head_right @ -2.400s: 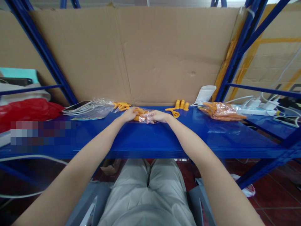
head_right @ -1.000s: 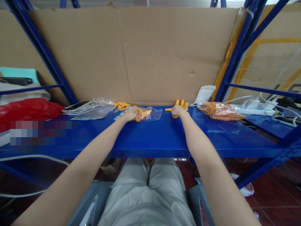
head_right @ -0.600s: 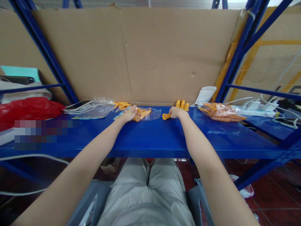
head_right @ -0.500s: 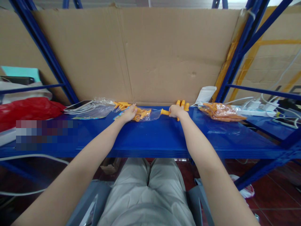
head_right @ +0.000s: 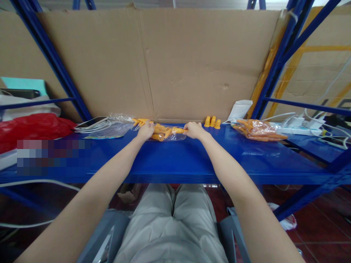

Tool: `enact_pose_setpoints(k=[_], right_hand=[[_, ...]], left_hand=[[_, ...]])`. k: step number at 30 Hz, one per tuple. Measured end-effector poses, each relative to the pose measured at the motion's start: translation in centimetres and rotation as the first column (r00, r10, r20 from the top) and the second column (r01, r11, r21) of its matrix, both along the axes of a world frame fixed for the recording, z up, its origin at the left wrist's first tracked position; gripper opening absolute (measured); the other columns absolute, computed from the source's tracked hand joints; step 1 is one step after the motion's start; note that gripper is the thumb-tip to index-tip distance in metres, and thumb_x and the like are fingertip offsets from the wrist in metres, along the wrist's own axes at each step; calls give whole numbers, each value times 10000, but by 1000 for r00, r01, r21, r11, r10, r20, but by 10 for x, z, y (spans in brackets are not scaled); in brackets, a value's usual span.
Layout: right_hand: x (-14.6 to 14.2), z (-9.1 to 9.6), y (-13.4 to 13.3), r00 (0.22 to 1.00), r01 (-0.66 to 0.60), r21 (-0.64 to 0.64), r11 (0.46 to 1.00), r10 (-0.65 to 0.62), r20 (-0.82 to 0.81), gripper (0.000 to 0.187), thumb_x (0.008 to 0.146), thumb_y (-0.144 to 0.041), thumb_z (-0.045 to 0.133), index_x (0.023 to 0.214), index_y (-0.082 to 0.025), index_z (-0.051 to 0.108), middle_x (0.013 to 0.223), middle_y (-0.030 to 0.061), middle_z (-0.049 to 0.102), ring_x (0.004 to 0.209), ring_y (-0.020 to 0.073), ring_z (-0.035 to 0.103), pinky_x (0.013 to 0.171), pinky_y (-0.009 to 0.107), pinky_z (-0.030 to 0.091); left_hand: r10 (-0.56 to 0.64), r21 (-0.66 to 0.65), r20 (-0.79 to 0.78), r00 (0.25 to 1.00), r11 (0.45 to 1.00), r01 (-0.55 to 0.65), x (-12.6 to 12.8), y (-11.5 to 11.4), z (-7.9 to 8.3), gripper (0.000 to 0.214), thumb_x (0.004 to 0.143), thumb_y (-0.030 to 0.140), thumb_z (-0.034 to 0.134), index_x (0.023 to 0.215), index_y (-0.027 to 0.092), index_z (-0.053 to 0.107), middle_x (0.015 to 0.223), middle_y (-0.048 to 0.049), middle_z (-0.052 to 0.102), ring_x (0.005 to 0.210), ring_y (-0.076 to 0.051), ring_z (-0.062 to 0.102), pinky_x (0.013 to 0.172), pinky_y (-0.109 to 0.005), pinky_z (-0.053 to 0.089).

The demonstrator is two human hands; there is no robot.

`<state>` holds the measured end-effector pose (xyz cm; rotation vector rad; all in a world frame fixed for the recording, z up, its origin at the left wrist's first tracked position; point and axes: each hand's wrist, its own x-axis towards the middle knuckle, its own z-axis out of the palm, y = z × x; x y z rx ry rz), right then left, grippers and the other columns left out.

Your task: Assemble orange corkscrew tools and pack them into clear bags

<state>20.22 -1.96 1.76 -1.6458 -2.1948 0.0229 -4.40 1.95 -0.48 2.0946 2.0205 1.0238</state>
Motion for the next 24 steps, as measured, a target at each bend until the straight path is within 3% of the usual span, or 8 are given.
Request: enact_pose_setpoints(k=[4,11,18,24], right_hand=[[-6,-7,4,992,-100,3,995,100,-82,125,796,-259,693,866,-196,777,804,43,742,776,183,662,723,259,443],[4,-17,18,930,-207,16,978,202,-308,137,765,-249,692,797,-158,789,697,16,708,611,130,581,588,224,404],[3,-23,20,925,-250,12,968,243,-292,179,749,-231,655,803,-133,794,776,35,743,688,159,622,621,231,448],[1,-26,20,849,-327,-35,945,277,-449,260,739,-293,701,925,-131,784,866,60,748,730,163,631,697,259,503]], left_hand=[[26,-36,43,999,999,-25,1,-3,2,457,987,312,298,1355,127,496,1279,-184,657,1247,-277,588,1064,-378,407],[-27,-9,39,999,1000,27,1,-2,1,434,981,311,329,1336,159,529,1286,-143,661,1254,-264,582,1067,-375,414],[-140,2,83,987,990,140,5,-5,4,448,980,248,324,1357,97,512,1365,-155,607,1290,-213,551,1090,-300,389],[-185,31,120,975,983,183,6,-3,3,452,960,218,351,1375,115,496,1373,-144,603,1290,-214,550,1107,-332,384]])
